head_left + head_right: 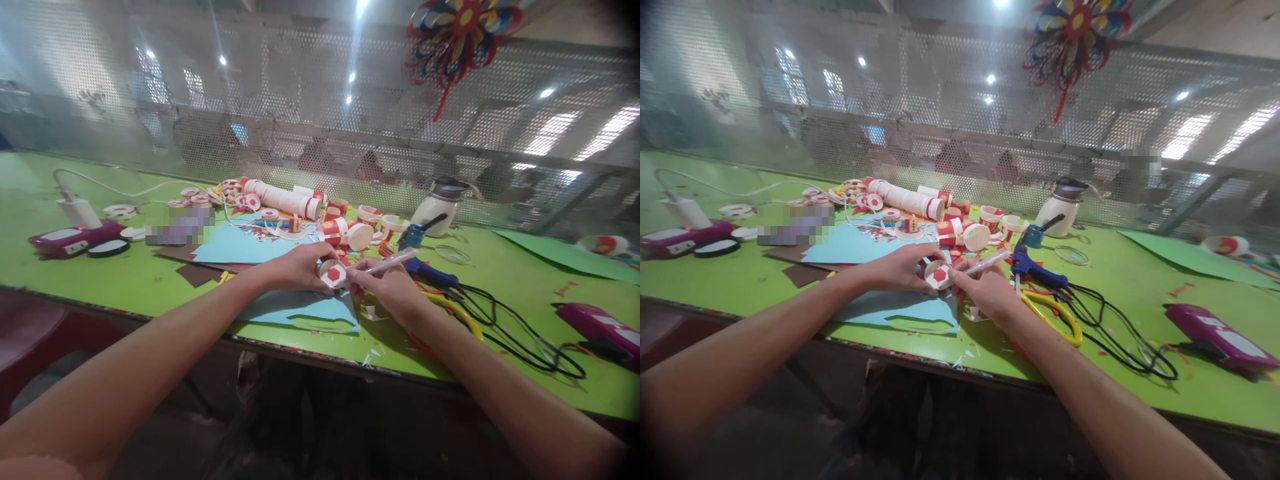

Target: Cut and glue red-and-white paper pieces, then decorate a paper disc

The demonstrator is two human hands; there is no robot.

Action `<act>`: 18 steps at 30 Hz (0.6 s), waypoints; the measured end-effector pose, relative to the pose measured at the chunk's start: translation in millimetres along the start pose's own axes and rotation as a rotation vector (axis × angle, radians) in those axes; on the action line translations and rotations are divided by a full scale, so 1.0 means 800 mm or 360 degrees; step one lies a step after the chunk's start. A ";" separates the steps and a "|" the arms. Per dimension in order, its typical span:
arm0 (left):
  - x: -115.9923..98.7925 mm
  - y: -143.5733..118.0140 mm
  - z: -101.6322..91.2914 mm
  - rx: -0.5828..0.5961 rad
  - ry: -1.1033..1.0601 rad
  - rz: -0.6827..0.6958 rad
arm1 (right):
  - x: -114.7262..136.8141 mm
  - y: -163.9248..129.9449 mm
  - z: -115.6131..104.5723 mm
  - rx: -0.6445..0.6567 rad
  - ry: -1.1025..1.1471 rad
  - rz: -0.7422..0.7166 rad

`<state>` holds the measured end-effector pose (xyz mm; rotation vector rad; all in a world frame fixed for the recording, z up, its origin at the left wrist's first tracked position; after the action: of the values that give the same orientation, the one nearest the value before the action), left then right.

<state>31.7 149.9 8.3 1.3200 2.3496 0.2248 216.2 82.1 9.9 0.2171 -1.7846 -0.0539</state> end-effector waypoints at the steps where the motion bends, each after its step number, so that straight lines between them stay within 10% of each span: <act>1: 0.000 0.000 0.000 -0.0001 -0.0008 0.0005 | 0.000 0.000 0.000 0.0002 0.0016 -0.0009; 12: -0.003 -0.001 -0.003 -0.0006 -0.0143 -0.0008 | -0.008 0.012 -0.012 -0.0427 0.0511 -0.0401; 18: -0.013 -0.001 -0.009 0.0086 -0.0289 0.0089 | -0.006 0.010 -0.014 -0.0283 -0.0072 -0.0304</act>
<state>32.6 140.9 17.7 1.3719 2.1831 0.0560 227.3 91.8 9.0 0.2590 -1.7878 -0.3554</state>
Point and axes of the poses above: each hand's wrist, its own y-axis towards the middle knuckle, its own z-axis out of the palm, x = y × z, the point moved 1 cm from there along y, towards the middle knuckle, and after that the axes turned 11 degrees about y, right-handed, at the moved point
